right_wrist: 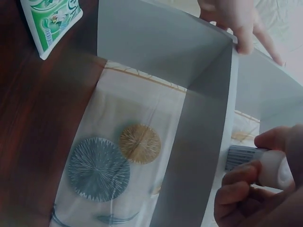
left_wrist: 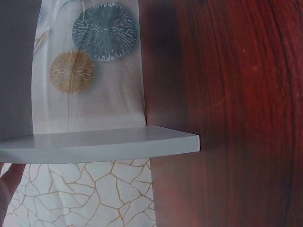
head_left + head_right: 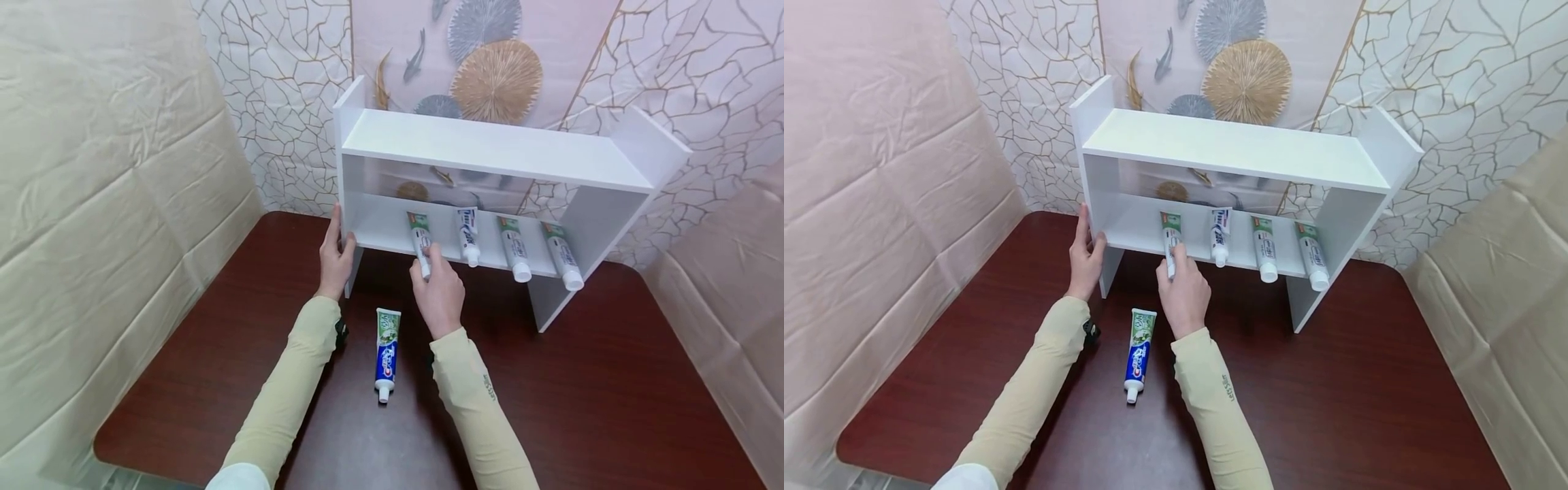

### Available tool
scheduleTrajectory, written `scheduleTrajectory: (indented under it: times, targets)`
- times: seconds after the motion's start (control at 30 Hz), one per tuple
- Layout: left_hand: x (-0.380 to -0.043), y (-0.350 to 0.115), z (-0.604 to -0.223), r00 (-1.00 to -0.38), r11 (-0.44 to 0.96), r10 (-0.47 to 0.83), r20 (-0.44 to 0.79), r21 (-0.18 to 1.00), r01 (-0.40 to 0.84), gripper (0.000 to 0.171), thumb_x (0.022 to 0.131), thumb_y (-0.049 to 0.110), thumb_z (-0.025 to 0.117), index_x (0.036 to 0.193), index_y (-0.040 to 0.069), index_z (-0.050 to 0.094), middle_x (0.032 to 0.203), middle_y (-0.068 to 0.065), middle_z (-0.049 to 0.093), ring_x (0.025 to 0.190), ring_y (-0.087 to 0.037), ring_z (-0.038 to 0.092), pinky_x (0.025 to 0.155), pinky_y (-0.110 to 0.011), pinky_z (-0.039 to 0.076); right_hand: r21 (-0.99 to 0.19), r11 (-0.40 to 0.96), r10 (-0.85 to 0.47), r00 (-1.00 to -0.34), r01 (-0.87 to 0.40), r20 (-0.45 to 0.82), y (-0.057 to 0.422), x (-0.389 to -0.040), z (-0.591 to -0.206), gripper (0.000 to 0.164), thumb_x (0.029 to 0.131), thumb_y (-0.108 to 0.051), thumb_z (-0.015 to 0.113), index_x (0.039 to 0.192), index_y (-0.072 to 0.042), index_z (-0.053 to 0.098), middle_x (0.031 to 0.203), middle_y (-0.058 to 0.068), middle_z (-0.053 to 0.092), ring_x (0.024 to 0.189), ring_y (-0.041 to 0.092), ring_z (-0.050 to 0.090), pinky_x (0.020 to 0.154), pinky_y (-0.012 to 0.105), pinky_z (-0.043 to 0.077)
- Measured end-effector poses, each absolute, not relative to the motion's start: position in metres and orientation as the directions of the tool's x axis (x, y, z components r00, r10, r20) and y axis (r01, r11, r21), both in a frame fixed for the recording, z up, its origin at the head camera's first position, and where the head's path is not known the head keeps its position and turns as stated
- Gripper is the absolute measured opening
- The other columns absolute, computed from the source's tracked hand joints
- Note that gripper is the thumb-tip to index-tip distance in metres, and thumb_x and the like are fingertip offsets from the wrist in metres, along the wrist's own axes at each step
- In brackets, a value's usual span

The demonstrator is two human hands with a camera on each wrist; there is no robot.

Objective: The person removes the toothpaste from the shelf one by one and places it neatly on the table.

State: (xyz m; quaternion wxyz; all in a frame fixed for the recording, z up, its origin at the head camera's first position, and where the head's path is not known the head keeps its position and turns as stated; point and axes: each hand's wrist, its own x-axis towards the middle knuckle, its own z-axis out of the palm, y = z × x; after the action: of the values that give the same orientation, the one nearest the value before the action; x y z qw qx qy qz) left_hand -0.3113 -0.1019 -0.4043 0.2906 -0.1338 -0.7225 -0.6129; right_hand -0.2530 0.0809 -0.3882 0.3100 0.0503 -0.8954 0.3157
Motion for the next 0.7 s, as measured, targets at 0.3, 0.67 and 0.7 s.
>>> scheduleTrajectory:
  times: [0.3,0.67,0.7]
  targets:
    - [-0.313,-0.1,-0.406,-0.778,0.212,-0.183,0.601,0.797,0.566,0.056,0.098,0.0,0.047,0.151,0.002,0.029,0.157,-0.017,0.032,0.128,-0.034,0.051,0.082,-0.037,0.043,-0.505,0.814,0.069,-0.816,-0.286,0.574,0.083,-0.244,-0.385,0.019,0.093,-0.017,0.058,0.109,-0.008,0.056,0.093,0.019,0.072,0.058,0.031,0.063,0.05,0.041,0.049]
    - [-0.314,-0.098,-0.408,-0.786,0.191,-0.19,0.588,0.807,0.558,0.058,0.098,0.002,0.046,0.153,0.005,0.027,0.159,-0.013,0.029,0.132,-0.03,0.047,0.077,-0.021,0.038,-0.509,0.805,0.055,-0.817,-0.303,0.574,0.091,-0.223,-0.388,0.019,0.092,-0.017,0.059,0.108,-0.007,0.055,0.094,0.017,0.072,0.054,0.027,0.058,0.047,0.036,0.046]
    - [-0.313,-0.098,-0.408,-0.787,0.191,-0.191,0.587,0.808,0.557,0.058,0.098,0.001,0.047,0.153,0.005,0.027,0.159,-0.012,0.029,0.134,-0.03,0.045,0.079,-0.02,0.038,-0.509,0.805,0.054,-0.818,-0.304,0.573,0.091,-0.221,-0.388,0.019,0.092,-0.017,0.059,0.109,-0.008,0.056,0.094,0.017,0.072,0.054,0.026,0.058,0.047,0.035,0.046]
